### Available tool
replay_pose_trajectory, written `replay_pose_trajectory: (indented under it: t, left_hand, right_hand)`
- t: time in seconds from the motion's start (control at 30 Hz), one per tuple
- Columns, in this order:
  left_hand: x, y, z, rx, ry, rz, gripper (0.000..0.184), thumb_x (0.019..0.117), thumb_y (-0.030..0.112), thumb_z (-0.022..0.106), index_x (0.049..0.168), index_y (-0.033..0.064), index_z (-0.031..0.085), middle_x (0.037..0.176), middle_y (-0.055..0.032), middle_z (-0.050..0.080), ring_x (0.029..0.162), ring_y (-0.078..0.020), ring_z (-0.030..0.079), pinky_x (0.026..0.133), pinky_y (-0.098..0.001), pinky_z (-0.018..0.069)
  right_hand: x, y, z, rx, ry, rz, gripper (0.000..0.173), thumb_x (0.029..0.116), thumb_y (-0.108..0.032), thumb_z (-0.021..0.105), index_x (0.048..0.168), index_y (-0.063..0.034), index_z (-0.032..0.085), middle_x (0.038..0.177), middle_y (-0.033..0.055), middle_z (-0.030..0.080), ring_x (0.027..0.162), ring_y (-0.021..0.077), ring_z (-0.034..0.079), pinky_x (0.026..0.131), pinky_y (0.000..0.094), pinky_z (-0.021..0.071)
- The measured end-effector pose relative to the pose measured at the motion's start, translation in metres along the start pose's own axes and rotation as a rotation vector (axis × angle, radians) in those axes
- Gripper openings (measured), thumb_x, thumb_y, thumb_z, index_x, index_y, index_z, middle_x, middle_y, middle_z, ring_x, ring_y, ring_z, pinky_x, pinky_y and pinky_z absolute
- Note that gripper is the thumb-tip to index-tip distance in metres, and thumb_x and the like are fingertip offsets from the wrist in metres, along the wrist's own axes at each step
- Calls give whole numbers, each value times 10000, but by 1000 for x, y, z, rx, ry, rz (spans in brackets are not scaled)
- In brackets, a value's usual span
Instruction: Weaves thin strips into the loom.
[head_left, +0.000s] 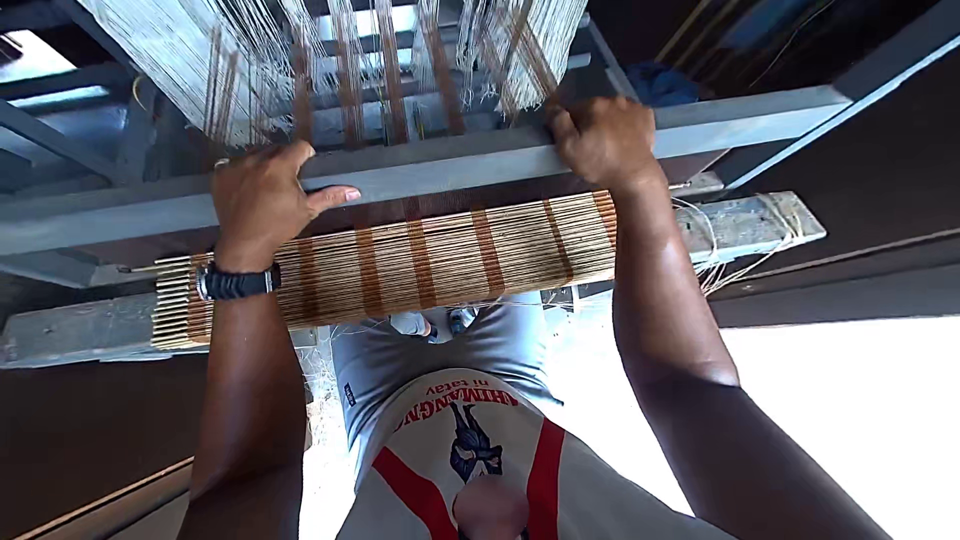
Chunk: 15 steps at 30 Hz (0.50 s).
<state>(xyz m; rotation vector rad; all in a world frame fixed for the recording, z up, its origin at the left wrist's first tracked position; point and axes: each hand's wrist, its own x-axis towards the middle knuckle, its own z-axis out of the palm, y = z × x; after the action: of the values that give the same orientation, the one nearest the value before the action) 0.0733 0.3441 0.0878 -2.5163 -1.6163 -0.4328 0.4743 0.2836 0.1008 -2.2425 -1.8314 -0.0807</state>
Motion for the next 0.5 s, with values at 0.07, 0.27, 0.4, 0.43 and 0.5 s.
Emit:
replay_pose_trajectory:
  t: [0.07,0.27,0.4,0.43,0.5]
  left_hand:
    - [7,-2,2,-9,-25,-8,817,829,828,588,1149,79,650,1009,-250,690,976,-492,672,757,-713,484]
    - [-17,9,-10,-12,-62,-21,814,853,813,577,1196,78,644,1111,-245,684,1085,-483,649,841,-709,485]
    - [-14,5,-8,-9,10,10,796,843,820,581,1130,83,662,1033,-218,693,1004,-465,671,770,-686,504]
    - [-14,4,-6,-10,26,21,791,841,819,584,1109,79,665,1010,-214,694,992,-463,672,758,-678,505]
    - [-15,3,-3,-10,40,39,793,843,820,577,1101,75,664,998,-209,693,984,-457,675,750,-666,508]
  right_hand:
    - [7,-1,5,-1,10,-22,655,1060,-487,250,909,-16,678,964,285,704,1030,515,668,810,724,447]
    - [-23,-2,-4,8,-18,-59,667,1085,-461,222,963,13,675,1010,308,697,1089,517,652,900,716,431]
    - [-17,-2,0,-23,68,-71,666,1084,-456,233,893,32,644,926,312,688,1002,536,666,826,716,458]
    - [-17,-2,2,-25,75,-67,662,1084,-448,236,899,36,648,932,316,688,1006,537,665,826,715,457]
    - [-18,-1,6,-28,102,-66,654,1083,-439,240,883,36,643,925,315,688,996,535,666,811,707,453]
